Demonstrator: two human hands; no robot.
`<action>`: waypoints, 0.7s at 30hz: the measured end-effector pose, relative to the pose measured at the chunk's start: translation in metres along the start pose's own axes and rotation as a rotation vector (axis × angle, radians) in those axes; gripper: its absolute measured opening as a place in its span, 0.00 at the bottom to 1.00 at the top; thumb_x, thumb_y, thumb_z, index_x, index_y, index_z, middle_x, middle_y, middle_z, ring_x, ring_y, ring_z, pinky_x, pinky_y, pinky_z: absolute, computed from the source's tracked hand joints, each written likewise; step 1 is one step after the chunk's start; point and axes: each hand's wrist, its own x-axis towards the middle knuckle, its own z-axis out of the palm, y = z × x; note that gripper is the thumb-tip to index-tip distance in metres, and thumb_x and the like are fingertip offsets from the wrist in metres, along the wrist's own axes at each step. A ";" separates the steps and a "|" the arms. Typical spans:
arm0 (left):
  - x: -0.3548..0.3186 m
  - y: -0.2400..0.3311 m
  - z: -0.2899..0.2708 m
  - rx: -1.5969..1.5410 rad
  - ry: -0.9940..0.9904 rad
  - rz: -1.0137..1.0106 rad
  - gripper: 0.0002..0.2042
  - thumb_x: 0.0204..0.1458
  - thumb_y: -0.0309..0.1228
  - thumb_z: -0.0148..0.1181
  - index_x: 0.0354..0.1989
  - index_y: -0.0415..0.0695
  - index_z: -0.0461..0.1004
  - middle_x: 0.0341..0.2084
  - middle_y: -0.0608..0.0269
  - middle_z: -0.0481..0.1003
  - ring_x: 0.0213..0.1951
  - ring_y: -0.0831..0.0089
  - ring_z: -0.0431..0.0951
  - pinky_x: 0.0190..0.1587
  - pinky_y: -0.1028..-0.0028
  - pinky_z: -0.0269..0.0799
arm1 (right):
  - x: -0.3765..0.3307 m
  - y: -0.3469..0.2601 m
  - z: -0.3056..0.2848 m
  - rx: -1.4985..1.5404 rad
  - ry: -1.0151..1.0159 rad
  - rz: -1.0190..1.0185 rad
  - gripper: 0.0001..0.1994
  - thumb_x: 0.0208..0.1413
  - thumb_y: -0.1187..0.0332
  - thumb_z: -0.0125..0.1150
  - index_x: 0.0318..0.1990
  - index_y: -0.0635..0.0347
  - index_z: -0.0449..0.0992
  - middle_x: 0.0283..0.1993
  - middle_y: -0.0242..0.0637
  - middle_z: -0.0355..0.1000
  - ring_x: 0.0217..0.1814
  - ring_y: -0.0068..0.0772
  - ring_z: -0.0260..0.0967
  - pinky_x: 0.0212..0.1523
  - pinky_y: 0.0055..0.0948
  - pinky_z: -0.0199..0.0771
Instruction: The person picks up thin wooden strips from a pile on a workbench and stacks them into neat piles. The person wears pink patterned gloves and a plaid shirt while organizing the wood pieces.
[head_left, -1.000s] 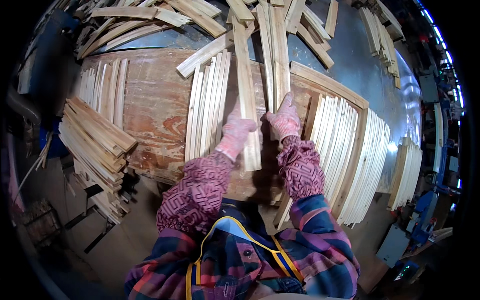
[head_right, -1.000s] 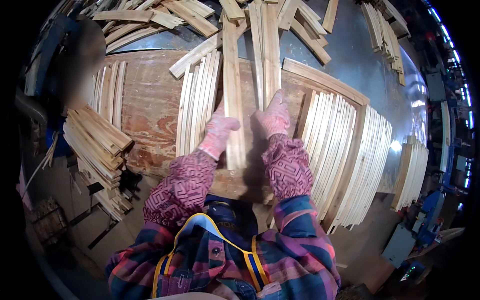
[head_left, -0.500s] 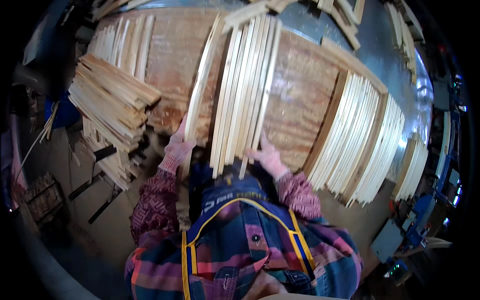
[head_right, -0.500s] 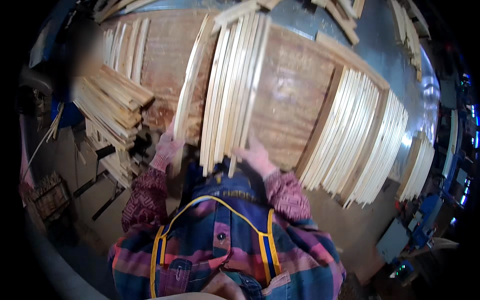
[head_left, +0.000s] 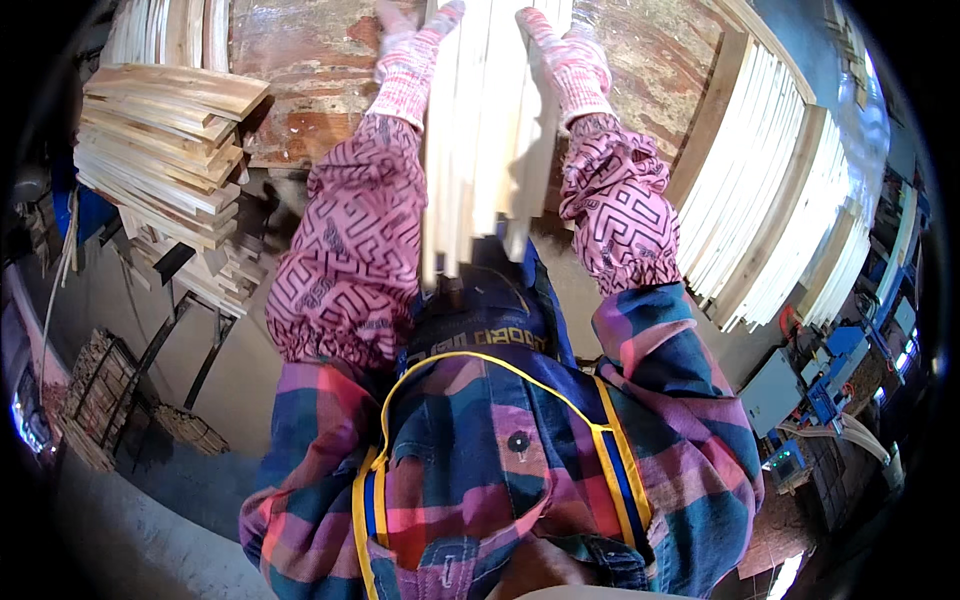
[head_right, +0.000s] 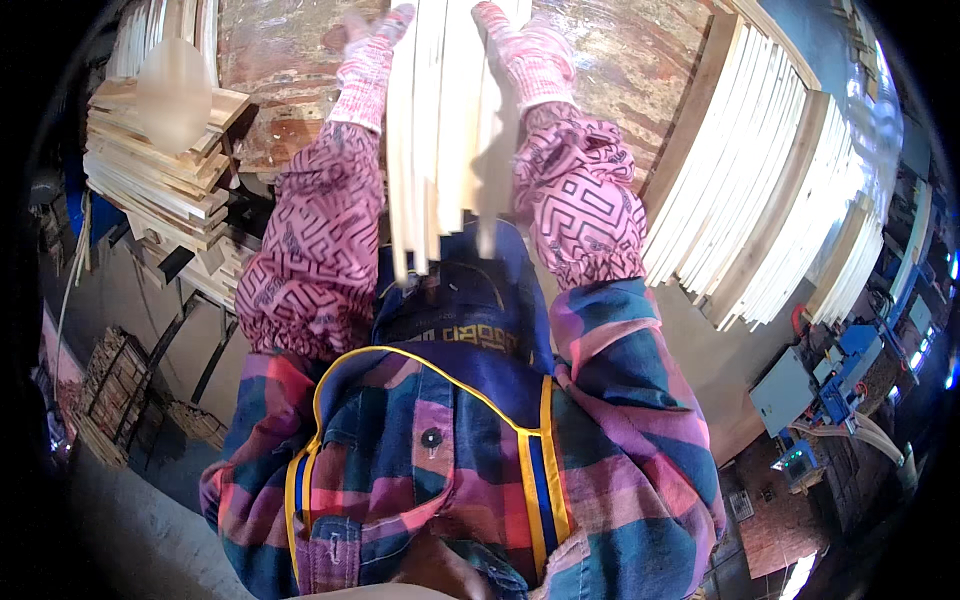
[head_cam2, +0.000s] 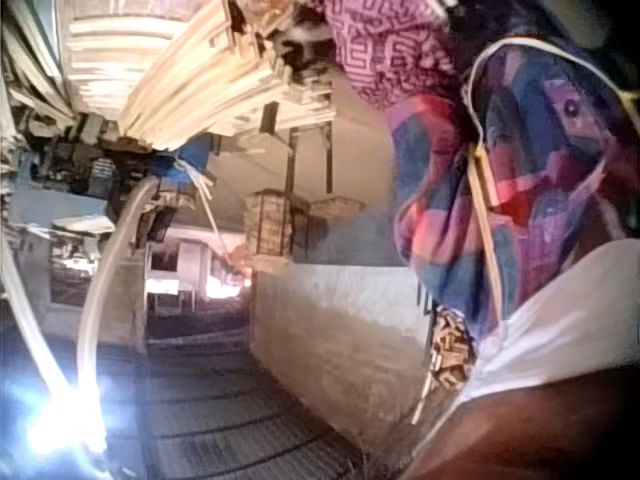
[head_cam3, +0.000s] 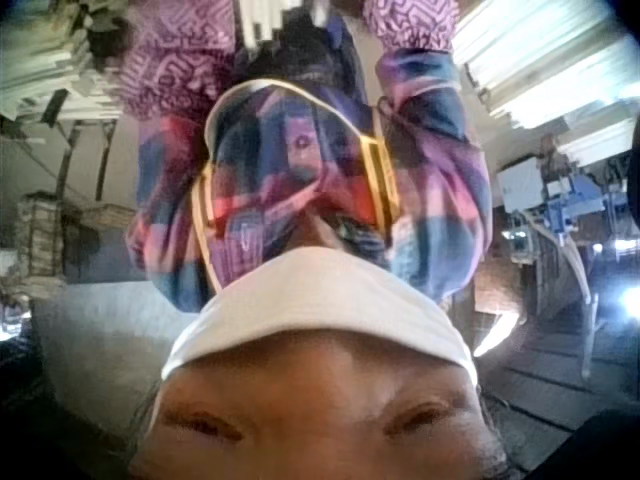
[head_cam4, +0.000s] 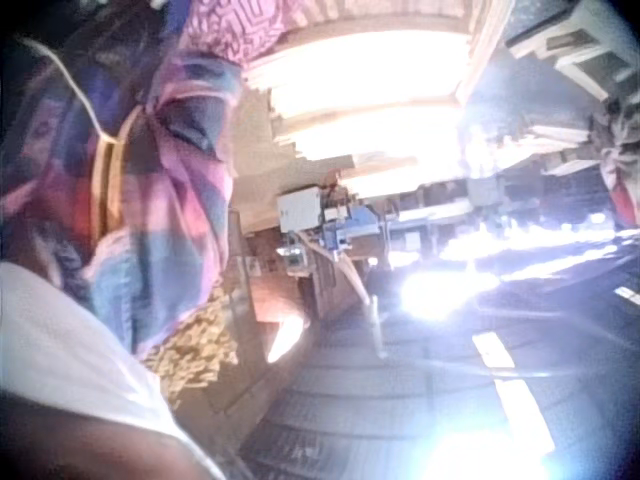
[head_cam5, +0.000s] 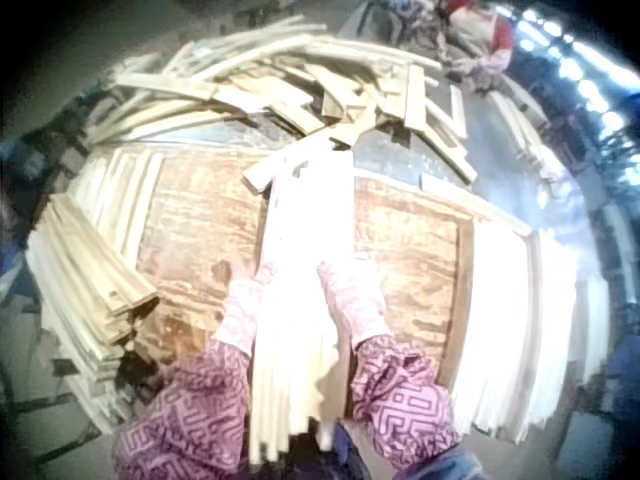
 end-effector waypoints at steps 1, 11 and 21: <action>-0.025 0.005 0.038 0.216 0.046 -0.026 0.23 0.61 0.38 0.57 0.60 0.37 0.69 0.54 0.52 0.75 0.57 0.63 0.75 0.63 0.61 0.70 | 0.004 0.016 -0.002 0.132 0.021 0.035 0.50 0.50 0.20 0.47 0.62 0.59 0.74 0.58 0.50 0.76 0.63 0.52 0.71 0.63 0.50 0.66; -0.076 0.113 0.192 0.761 -0.316 0.673 0.05 0.53 0.22 0.65 0.36 0.34 0.80 0.29 0.56 0.82 0.31 0.68 0.83 0.35 0.74 0.80 | -0.072 0.004 -0.213 1.013 0.272 -0.748 0.17 0.58 0.61 0.70 0.48 0.64 0.79 0.41 0.35 0.80 0.41 0.25 0.75 0.45 0.29 0.76; -0.089 0.205 0.297 1.028 -0.698 0.782 0.33 0.46 0.37 0.73 0.58 0.33 0.68 0.42 0.52 0.82 0.48 0.68 0.82 0.51 0.68 0.79 | -0.043 0.021 -0.292 1.186 0.674 -0.995 0.21 0.61 0.59 0.63 0.56 0.62 0.73 0.51 0.38 0.74 0.51 0.32 0.70 0.53 0.30 0.70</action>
